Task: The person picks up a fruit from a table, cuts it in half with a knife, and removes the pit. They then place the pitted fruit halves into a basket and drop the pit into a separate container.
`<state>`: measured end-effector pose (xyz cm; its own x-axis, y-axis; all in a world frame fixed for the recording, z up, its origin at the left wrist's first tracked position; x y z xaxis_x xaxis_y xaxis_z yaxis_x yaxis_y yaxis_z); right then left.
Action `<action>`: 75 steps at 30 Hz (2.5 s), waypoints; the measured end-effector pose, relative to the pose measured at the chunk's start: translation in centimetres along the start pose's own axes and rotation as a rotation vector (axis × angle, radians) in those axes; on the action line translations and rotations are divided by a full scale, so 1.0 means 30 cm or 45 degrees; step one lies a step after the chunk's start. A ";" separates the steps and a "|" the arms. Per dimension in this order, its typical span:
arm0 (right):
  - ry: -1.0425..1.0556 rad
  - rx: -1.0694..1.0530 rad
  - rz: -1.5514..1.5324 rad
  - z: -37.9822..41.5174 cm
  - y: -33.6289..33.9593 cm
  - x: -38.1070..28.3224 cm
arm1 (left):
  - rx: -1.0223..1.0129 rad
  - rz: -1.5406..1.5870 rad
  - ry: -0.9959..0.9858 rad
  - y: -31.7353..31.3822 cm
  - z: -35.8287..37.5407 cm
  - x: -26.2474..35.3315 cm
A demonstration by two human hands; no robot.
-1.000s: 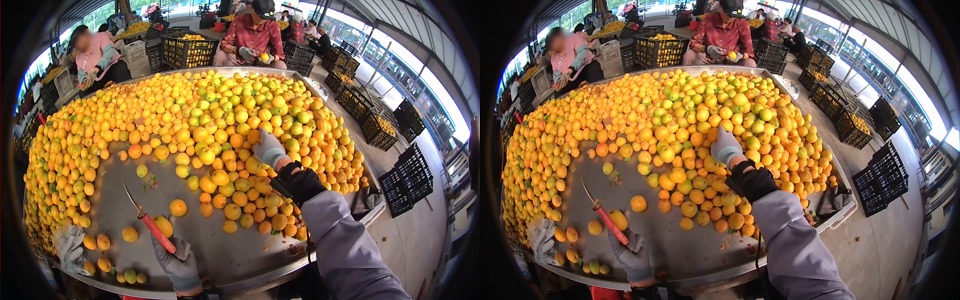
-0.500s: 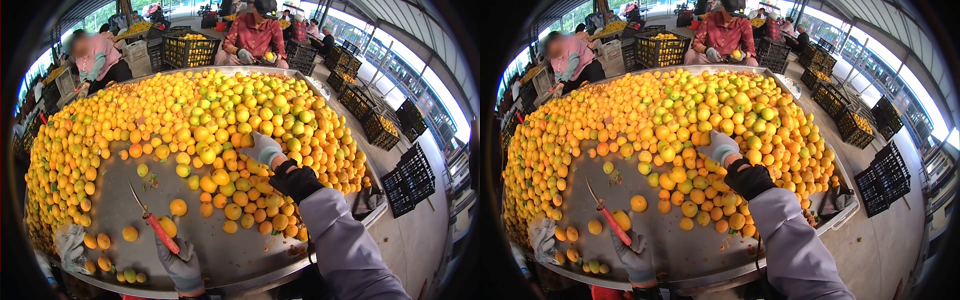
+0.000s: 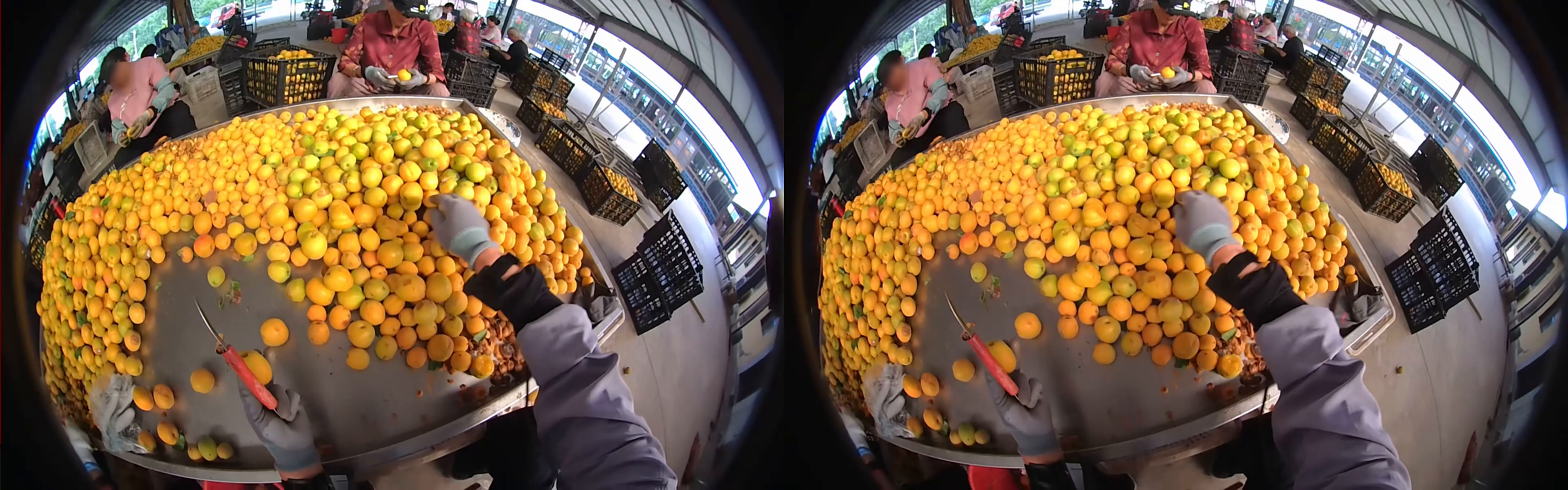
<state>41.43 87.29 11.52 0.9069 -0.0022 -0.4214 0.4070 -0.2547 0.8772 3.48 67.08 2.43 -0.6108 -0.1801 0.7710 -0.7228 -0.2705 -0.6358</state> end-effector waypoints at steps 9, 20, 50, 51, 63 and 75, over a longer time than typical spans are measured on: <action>-0.015 -0.276 0.200 0.161 0.003 0.109 | -0.095 0.059 -0.051 -0.034 0.017 0.002; -0.240 -0.284 -0.227 0.260 -0.166 -0.051 | -0.104 -0.083 -0.052 -0.067 0.089 -0.011; -0.218 -0.413 0.054 0.027 -0.031 0.108 | -0.032 -0.231 -0.045 -0.037 0.008 -0.061; -0.068 -0.188 0.009 -0.029 -0.005 0.090 | 0.021 -0.171 -0.036 -0.030 -0.002 -0.061; 0.007 -0.162 0.152 -0.150 -0.140 -0.002 | -0.043 -0.485 -0.241 -0.032 -0.071 -0.043; -0.047 0.606 -0.016 -0.228 0.306 0.459 | -0.307 -0.117 -0.056 0.012 -0.080 -0.100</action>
<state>58.41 91.55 15.34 0.8941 -0.0280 -0.4469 0.3151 -0.6697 0.6724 4.27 69.79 -0.19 -0.5281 -0.2075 0.8234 -0.8341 -0.0554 -0.5489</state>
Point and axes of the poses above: each hand's wrist, its own z-axis away from the middle knuckle, its own y-axis out of the back of the hand, x = y × z, the point moved 10 cm from there along -z, towards the middle knuckle, and after that the axes turned 9 degrees about -z, right-handed, at the moved point
